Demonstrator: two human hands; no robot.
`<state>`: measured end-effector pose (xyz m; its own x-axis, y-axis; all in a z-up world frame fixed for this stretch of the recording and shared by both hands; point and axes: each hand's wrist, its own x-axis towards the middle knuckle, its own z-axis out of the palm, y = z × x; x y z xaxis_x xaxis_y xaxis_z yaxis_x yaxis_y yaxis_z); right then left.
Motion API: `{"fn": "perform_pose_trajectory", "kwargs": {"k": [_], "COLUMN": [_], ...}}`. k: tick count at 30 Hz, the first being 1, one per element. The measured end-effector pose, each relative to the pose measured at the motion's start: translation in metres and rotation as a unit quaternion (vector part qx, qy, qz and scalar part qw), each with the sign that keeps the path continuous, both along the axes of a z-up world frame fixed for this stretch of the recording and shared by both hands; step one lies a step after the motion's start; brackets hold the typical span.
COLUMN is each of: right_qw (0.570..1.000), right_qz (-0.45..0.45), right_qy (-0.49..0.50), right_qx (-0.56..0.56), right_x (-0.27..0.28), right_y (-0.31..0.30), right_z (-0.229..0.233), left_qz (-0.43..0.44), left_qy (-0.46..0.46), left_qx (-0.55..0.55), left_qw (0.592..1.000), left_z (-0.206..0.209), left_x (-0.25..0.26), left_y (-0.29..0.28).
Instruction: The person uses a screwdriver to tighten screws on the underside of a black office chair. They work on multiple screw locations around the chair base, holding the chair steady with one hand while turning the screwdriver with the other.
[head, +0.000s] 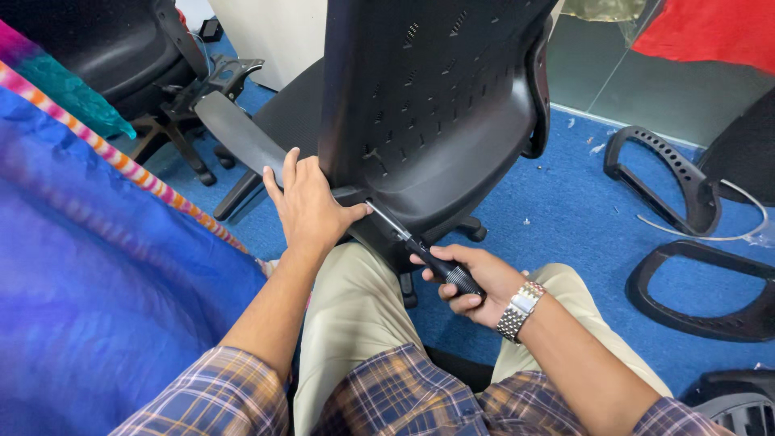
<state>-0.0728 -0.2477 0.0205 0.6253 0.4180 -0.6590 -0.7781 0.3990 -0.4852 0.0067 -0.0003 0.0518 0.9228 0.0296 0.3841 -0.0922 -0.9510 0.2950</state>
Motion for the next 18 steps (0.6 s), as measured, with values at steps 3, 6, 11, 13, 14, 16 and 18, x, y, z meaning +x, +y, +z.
{"fn": "perform_pose_trajectory", "kwargs": {"k": [3, 6, 11, 13, 14, 16, 18], "right_qw": [0.982, 0.975, 0.993, 0.997, 0.998, 0.998, 0.995], "right_qz": [0.003, -0.003, 0.029, 0.042, 0.045, 0.056, 0.072], "right_qy": [0.074, 0.088, 0.029, 0.004, -0.003, -0.022, -0.046], "right_qx": [0.172, 0.202, 0.112, 0.066, 0.043, -0.004, -0.051], "right_x": [0.005, 0.008, 0.014, 0.017, 0.019, 0.021, 0.023], "right_y": [-0.009, -0.013, -0.017, -0.018, -0.018, -0.018, -0.017], "right_z": [-0.004, -0.011, -0.01, -0.005, -0.001, 0.006, 0.013], "left_qz": [-0.004, -0.024, -0.028, -0.023, -0.021, -0.023, -0.03], "left_qy": [0.011, -0.027, -0.035, -0.032, -0.032, -0.027, -0.02], "left_qx": [-0.009, -0.009, -0.013, -0.011, -0.009, -0.012, -0.021], "left_qw": [1.0, 0.999, 0.999, 0.999, 0.999, 0.999, 0.999], "left_z": [0.003, 0.004, 0.004, 0.004, 0.004, 0.004, 0.005], "left_x": [0.001, 0.003, 0.001, 0.0, 0.0, 0.001, 0.002], "left_y": [0.002, 0.005, 0.003, 0.002, 0.002, 0.003, 0.004]}}
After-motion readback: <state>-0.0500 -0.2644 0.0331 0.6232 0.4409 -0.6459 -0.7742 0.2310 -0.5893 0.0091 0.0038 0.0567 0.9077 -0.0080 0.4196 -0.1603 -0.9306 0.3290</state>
